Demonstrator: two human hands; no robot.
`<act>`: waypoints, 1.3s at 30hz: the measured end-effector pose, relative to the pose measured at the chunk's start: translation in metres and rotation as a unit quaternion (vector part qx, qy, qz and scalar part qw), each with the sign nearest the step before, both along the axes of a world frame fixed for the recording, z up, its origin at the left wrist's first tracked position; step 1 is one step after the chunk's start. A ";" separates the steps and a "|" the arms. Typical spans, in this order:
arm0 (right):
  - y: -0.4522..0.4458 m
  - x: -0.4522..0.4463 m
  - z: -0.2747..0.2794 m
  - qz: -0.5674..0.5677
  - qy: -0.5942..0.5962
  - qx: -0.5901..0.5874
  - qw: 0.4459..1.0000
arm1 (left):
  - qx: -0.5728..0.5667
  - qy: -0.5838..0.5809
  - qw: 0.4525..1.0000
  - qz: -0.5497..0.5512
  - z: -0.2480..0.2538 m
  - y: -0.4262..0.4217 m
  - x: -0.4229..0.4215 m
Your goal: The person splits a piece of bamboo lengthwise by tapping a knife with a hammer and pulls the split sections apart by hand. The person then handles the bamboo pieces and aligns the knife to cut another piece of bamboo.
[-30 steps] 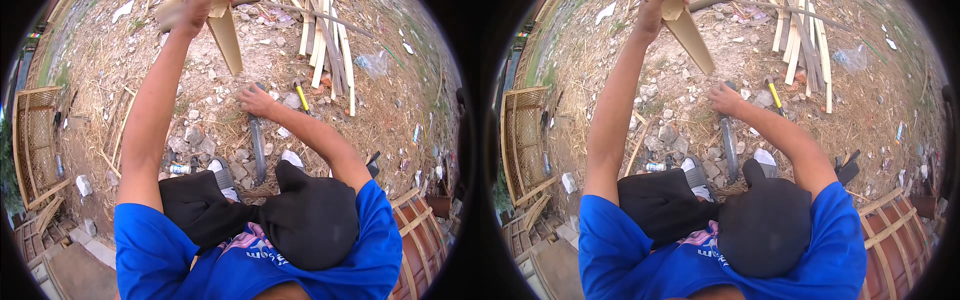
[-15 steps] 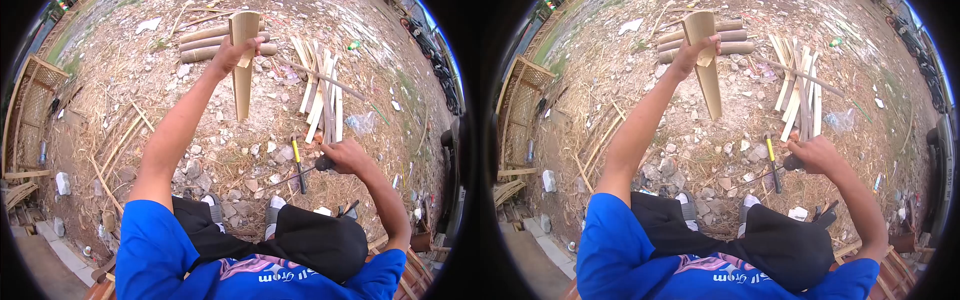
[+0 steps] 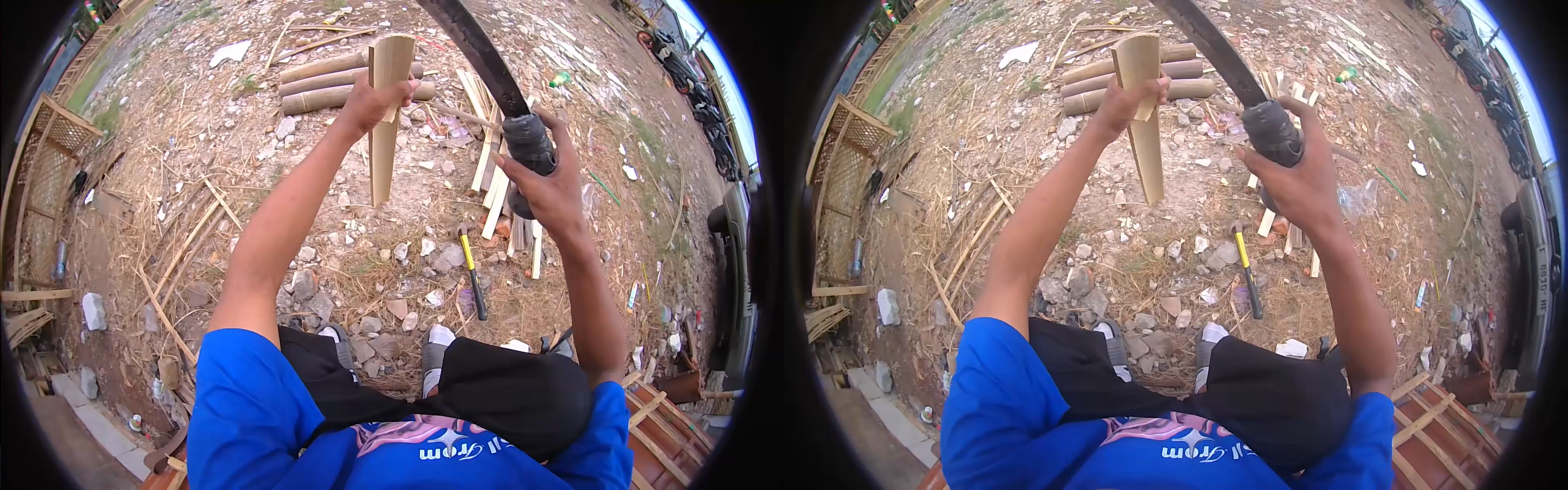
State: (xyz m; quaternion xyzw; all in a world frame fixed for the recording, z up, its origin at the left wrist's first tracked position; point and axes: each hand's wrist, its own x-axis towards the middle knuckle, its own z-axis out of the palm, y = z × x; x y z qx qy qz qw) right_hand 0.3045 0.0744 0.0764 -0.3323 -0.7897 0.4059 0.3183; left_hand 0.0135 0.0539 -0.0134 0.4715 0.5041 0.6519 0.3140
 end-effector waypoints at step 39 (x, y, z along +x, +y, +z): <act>-0.038 -0.050 -0.043 0.028 0.074 0.068 0.995 | 0.034 0.048 0.998 -0.016 -0.011 0.001 0.024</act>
